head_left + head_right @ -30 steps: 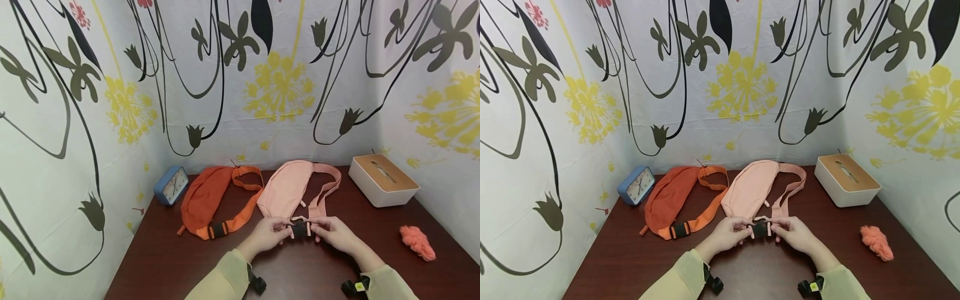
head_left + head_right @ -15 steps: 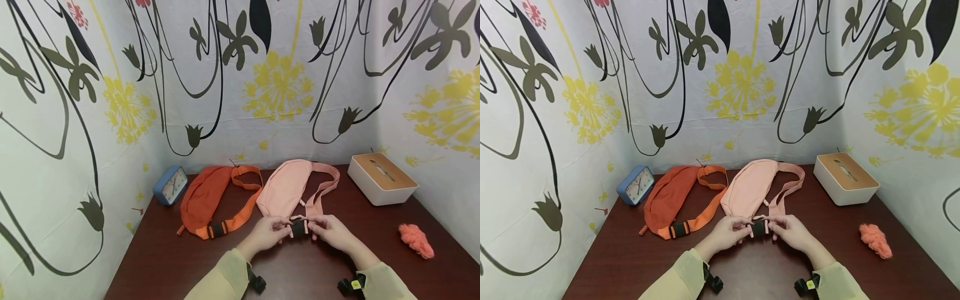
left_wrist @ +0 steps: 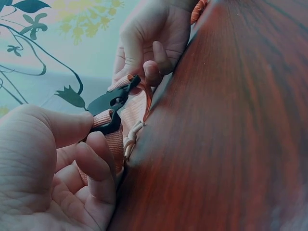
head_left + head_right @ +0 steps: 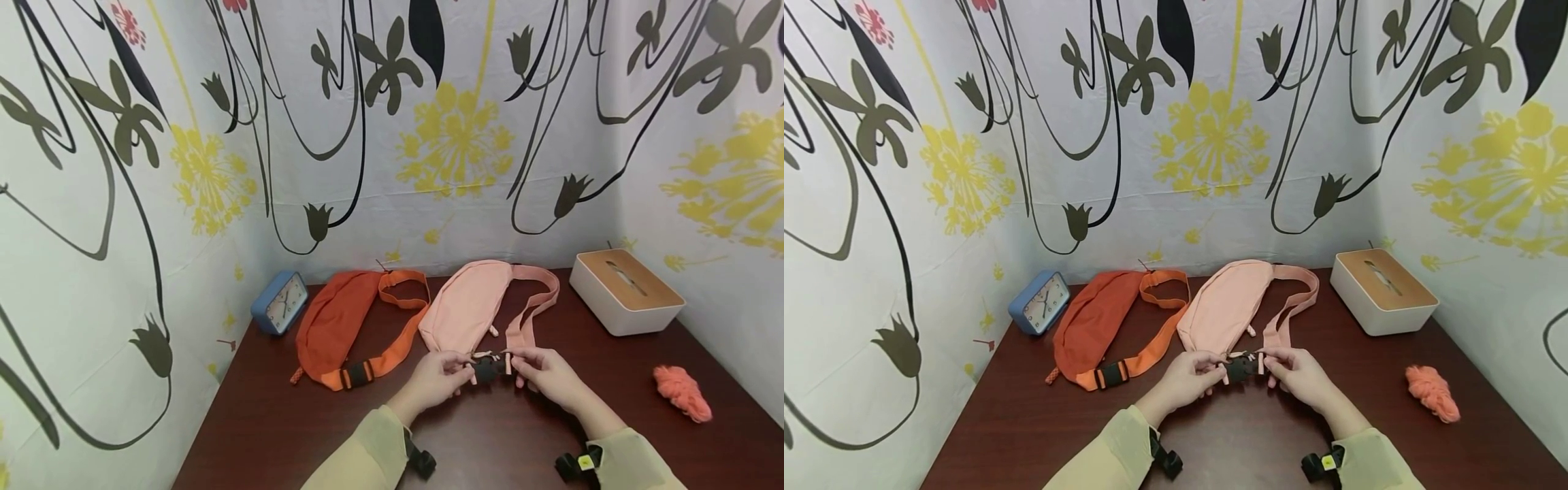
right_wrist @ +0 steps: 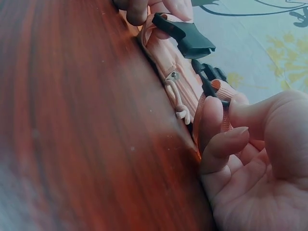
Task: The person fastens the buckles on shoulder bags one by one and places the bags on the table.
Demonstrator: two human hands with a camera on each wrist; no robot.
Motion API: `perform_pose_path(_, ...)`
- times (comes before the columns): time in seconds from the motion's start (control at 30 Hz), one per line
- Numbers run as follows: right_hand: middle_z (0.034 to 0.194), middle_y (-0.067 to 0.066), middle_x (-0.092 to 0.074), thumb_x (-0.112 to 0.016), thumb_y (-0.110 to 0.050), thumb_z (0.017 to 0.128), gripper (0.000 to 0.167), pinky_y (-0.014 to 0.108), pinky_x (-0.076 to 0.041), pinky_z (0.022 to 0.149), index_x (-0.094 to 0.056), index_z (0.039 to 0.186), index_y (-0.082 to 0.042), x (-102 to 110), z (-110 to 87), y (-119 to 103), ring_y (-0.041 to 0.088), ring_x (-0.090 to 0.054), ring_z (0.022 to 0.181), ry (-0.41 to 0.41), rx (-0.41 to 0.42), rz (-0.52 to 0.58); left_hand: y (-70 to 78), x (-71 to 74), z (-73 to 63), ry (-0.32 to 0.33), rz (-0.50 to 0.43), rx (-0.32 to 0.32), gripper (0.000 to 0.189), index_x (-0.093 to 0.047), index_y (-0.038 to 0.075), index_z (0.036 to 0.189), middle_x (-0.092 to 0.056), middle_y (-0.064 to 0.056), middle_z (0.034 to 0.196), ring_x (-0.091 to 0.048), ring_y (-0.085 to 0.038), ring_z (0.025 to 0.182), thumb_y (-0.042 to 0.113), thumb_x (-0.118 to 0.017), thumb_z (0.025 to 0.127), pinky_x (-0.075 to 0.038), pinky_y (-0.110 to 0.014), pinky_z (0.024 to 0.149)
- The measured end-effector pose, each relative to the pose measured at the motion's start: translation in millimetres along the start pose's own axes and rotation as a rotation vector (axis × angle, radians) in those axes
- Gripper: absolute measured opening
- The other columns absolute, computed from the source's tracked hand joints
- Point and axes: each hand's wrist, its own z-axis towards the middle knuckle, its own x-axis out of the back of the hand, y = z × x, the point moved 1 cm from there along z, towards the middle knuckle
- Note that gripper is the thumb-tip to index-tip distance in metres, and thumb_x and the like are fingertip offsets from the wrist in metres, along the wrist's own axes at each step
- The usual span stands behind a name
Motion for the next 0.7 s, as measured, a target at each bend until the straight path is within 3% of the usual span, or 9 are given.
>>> perform_pose_path(0.37,0.072,0.007,-0.070,-0.063,-0.009,0.111,0.033,0.026,-0.044,0.048,-0.067,0.137,0.011,-2.4,-0.6,-1.7,0.005,-0.048,0.053,-0.055,0.074,-0.014,-0.2,-0.7,0.3,0.000,-0.002,0.007,0.021,-0.081,0.013,0.121,-0.074,0.001,0.083,-0.061,-0.005,0.060,0.025,-0.078,0.104,-0.050,-0.022,0.055)
perform_pose_path(0.7,0.072,0.005,-0.069,-0.064,-0.010,0.111,0.030,0.025,-0.040,0.047,-0.070,0.134,0.008,-3.1,-1.0,-3.3,0.002,-0.044,0.052,-0.091,0.090,-0.056,3.4,-0.4,-1.9,-0.019,0.023,0.006,0.019,-0.081,0.013,0.120,-0.072,0.002,0.081,-0.061,-0.005,0.061,0.024,-0.078,0.104,-0.050,-0.022,0.056)
